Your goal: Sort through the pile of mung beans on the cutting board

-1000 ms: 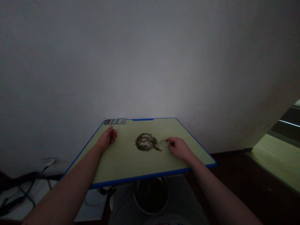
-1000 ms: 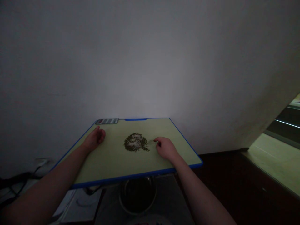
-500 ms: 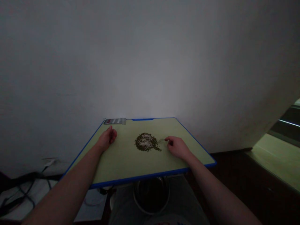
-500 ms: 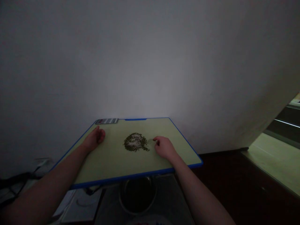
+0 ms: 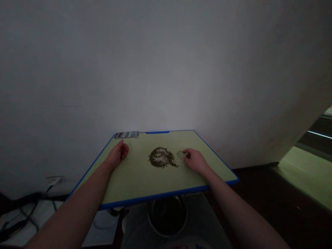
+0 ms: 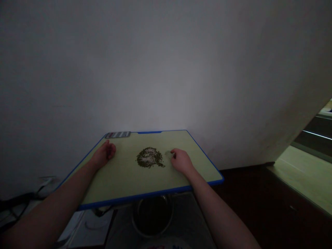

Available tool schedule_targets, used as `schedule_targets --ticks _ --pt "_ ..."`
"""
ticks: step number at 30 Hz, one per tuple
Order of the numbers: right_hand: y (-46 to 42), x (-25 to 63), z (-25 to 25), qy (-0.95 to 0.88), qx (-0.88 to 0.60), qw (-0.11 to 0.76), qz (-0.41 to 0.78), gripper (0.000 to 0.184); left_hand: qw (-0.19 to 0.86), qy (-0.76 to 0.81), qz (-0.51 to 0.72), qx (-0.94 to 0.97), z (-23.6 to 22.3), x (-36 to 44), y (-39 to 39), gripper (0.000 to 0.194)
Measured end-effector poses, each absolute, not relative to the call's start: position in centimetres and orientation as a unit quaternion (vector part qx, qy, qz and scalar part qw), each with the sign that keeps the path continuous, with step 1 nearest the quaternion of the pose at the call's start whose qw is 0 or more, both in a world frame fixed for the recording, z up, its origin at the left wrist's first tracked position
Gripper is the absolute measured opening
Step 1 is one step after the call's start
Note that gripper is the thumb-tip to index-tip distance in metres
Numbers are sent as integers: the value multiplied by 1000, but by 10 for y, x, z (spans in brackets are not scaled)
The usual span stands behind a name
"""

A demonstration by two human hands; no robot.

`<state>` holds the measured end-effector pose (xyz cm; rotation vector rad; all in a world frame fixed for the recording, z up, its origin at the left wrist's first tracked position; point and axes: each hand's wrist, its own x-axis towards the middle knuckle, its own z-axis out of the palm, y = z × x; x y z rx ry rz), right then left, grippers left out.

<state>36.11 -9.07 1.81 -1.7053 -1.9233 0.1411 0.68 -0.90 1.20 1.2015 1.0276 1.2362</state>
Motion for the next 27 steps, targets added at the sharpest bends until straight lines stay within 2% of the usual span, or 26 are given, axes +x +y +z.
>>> schedule_targets --ticks 7,14,27 --pt "-89 379 19 -670 -690 274 32 26 544 425 517 506 10 6 -7 45" --pt "-90 362 18 -706 -647 280 68 29 539 428 517 510 9 6 -8 47" --pt "-93 380 20 -674 -676 293 54 27 539 426 524 504 8 5 -6 46"
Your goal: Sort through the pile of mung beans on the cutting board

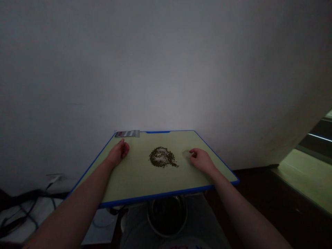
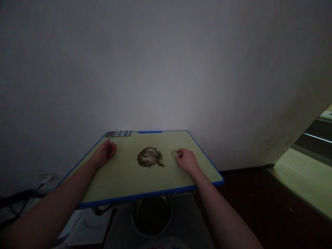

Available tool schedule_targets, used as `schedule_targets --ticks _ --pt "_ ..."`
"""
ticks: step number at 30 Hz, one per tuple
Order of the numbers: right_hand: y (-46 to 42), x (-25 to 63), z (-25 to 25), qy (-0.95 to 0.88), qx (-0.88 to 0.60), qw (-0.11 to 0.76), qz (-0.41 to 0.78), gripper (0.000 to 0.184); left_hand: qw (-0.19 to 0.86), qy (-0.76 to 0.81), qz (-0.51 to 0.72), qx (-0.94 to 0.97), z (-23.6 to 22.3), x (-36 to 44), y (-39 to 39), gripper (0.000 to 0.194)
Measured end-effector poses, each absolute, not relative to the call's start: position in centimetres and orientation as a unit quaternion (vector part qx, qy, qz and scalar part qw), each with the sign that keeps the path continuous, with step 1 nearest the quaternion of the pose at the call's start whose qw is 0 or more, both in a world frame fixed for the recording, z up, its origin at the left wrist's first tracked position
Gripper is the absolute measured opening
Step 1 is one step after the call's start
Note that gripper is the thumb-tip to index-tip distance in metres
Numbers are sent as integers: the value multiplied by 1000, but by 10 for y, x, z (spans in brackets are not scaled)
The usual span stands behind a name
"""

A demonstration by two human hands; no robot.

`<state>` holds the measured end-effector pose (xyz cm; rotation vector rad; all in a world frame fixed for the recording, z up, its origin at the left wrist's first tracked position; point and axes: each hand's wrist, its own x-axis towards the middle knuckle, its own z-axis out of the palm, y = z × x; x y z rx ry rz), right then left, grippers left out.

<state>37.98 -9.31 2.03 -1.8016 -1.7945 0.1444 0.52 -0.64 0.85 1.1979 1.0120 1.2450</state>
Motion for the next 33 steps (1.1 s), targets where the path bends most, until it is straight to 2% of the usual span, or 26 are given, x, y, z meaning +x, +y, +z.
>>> schedule_targets --ticks 8,17,25,33 --pt "-90 355 19 -703 -653 275 67 29 533 441 520 500 14 9 -11 46" --pt "-96 391 18 -652 -699 288 49 25 540 434 524 496 10 7 -7 45" --pt "-101 371 19 -737 -597 295 117 31 540 427 527 498 9 6 -7 46" --pt "-112 364 23 -754 -566 301 143 33 542 429 528 494 11 7 -7 45"
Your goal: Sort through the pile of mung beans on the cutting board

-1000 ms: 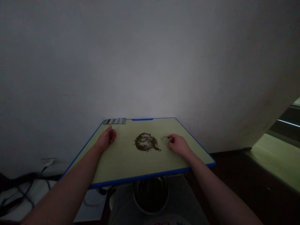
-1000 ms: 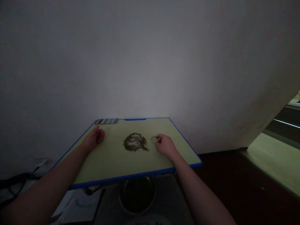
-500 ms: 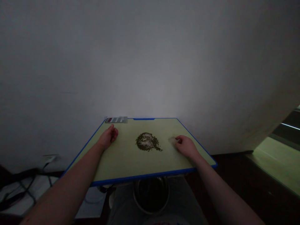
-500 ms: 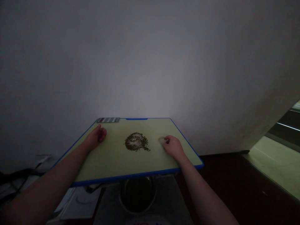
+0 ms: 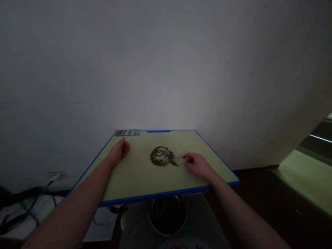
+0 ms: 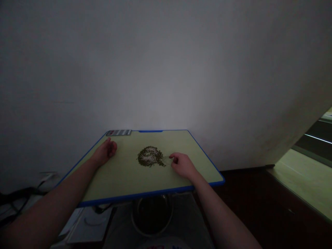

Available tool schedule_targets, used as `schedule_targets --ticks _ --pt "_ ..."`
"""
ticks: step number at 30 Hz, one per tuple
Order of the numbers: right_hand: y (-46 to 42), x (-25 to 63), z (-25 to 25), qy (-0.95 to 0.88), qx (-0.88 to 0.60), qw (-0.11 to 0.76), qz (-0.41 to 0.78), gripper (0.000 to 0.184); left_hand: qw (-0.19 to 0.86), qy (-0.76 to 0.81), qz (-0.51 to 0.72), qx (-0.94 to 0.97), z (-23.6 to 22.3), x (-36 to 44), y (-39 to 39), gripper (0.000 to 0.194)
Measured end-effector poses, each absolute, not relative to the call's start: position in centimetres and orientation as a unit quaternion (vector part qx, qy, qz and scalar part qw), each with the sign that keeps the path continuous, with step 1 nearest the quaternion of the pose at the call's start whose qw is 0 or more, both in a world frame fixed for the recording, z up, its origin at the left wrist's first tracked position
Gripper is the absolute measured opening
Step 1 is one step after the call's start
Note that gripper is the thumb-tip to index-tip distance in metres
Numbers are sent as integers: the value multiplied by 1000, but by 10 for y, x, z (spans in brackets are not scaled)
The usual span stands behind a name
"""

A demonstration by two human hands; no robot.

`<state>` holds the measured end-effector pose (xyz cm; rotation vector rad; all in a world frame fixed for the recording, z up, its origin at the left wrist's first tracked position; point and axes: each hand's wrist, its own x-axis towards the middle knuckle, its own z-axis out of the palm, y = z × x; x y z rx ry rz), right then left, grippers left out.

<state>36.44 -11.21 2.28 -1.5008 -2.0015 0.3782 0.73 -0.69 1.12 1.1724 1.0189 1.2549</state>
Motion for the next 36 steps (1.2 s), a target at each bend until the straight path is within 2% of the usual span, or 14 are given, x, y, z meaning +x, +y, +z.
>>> schedule_targets --ticks 17,36 --pt "-112 370 19 -769 -530 307 182 32 541 426 525 501 10 7 -7 45" --pt "-108 383 20 -732 -591 314 128 31 538 427 529 498 8 6 -6 46"
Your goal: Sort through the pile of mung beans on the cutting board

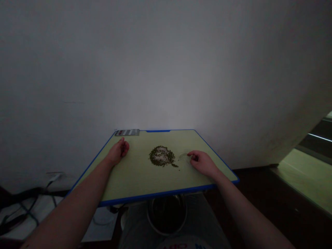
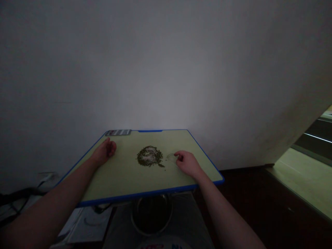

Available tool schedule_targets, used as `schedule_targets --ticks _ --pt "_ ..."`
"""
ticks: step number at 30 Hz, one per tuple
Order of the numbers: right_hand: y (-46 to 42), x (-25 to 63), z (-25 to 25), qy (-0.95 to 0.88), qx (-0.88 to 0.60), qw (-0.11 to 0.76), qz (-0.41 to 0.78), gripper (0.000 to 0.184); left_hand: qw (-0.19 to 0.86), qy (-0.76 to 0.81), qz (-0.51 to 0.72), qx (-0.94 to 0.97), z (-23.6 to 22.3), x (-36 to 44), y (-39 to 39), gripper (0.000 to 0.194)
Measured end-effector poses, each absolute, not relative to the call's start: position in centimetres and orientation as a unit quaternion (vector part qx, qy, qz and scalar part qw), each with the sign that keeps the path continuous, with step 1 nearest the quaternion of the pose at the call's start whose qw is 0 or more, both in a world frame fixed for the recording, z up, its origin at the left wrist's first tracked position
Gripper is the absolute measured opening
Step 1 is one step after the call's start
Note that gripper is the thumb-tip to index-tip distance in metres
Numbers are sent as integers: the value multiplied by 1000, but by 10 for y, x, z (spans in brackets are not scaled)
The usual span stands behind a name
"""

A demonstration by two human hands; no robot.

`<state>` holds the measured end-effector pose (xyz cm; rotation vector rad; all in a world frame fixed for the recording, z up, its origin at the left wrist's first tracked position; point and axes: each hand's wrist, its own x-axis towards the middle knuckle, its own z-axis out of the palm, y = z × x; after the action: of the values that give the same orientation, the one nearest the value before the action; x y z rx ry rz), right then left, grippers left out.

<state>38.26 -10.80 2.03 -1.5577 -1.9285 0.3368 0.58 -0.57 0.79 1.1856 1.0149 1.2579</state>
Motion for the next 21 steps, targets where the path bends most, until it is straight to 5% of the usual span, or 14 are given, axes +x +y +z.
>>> schedule_targets --ticks 21 --pt "-105 371 14 -746 -567 308 165 34 545 427 520 500 12 8 -9 46"
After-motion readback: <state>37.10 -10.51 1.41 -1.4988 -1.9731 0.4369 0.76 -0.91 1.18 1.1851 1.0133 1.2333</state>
